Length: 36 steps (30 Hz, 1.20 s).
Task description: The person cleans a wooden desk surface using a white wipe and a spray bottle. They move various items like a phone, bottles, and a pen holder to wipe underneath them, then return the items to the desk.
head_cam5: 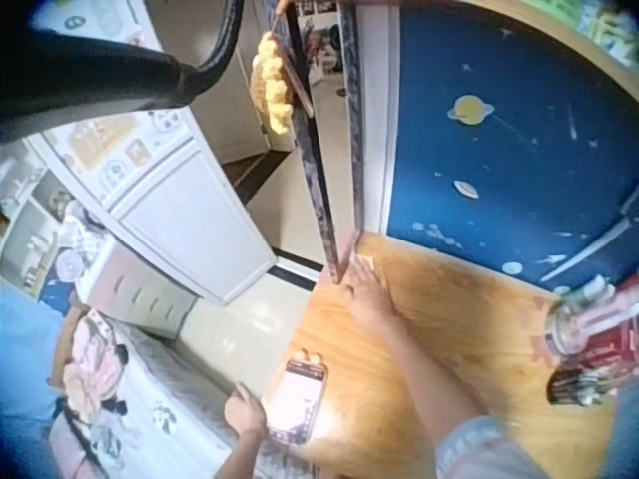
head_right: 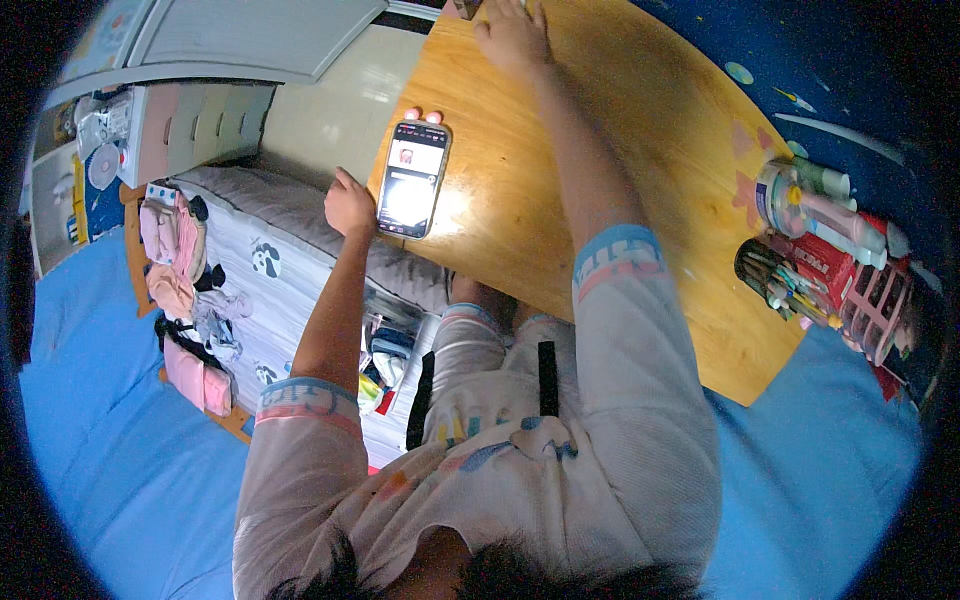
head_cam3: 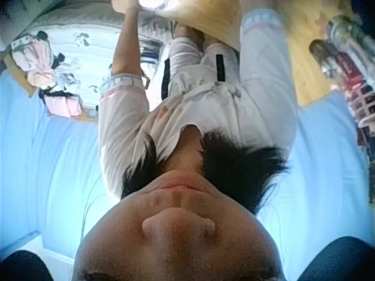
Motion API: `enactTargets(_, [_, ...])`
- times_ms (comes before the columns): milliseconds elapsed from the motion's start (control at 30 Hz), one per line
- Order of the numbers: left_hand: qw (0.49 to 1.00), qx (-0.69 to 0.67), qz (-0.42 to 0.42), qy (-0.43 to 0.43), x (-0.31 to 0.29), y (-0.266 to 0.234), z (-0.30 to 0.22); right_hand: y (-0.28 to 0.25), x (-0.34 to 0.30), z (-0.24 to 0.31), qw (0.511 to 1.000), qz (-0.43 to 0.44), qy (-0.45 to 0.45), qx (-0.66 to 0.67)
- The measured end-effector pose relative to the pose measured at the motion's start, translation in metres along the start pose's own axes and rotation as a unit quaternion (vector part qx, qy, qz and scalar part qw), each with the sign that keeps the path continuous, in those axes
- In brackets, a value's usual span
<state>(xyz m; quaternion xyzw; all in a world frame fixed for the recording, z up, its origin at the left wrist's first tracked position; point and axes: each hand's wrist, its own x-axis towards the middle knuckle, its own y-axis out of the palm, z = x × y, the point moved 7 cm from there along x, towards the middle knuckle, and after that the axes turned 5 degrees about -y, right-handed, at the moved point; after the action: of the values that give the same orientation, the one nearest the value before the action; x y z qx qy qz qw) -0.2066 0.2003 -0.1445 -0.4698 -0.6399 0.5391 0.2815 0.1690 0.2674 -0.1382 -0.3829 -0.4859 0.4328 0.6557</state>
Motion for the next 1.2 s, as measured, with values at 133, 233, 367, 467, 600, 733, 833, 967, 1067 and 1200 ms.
enactTargets(133, [1.0, -0.004, -0.001, -0.003, 0.001, 0.001, 0.001, 0.0, -0.038, 0.033, 0.998, 0.033, -0.046, 0.004])
enactTargets(233, [0.999, 0.001, -0.035, -0.002, -0.001, -0.003, 0.004, -0.016, -0.077, 0.071, 0.99, 0.081, -0.098, 0.056])
enactTargets(367, [1.0, -0.012, -0.023, -0.012, 0.001, -0.002, 0.009, -0.041, -0.078, 0.074, 0.981, 0.142, -0.13, 0.026])
enactTargets(467, [1.0, -0.018, 0.003, -0.024, 0.002, -0.002, 0.006, -0.025, -0.051, 0.037, 0.996, 0.042, -0.073, -0.024])
enactTargets(600, [0.999, -0.016, 0.007, -0.029, 0.002, -0.003, 0.004, -0.005, -0.004, -0.012, 0.998, 0.001, -0.023, -0.052])
enactTargets(733, [1.0, -0.018, -0.011, -0.015, 0.006, -0.002, 0.005, 0.017, 0.04, -0.05, 0.993, 0.08, 0.043, -0.079])
enactTargets(833, [1.0, 0.0, -0.025, -0.007, 0.008, 0.0, 0.004, 0.024, 0.063, -0.066, 0.994, 0.036, 0.056, -0.086])
enactTargets(967, [1.0, -0.006, -0.012, -0.017, 0.007, -0.005, 0.003, 0.008, 0.07, -0.054, 0.992, -0.064, 0.018, -0.107])
enactTargets(1067, [1.0, -0.002, -0.011, -0.008, 0.008, -0.005, 0.001, 0.003, 0.074, -0.058, 0.991, -0.083, 0.011, -0.103])
enactTargets(1200, [1.0, 0.005, -0.004, 0.009, 0.012, -0.001, 0.001, 0.007, 0.082, -0.07, 0.998, -0.02, 0.063, -0.012])
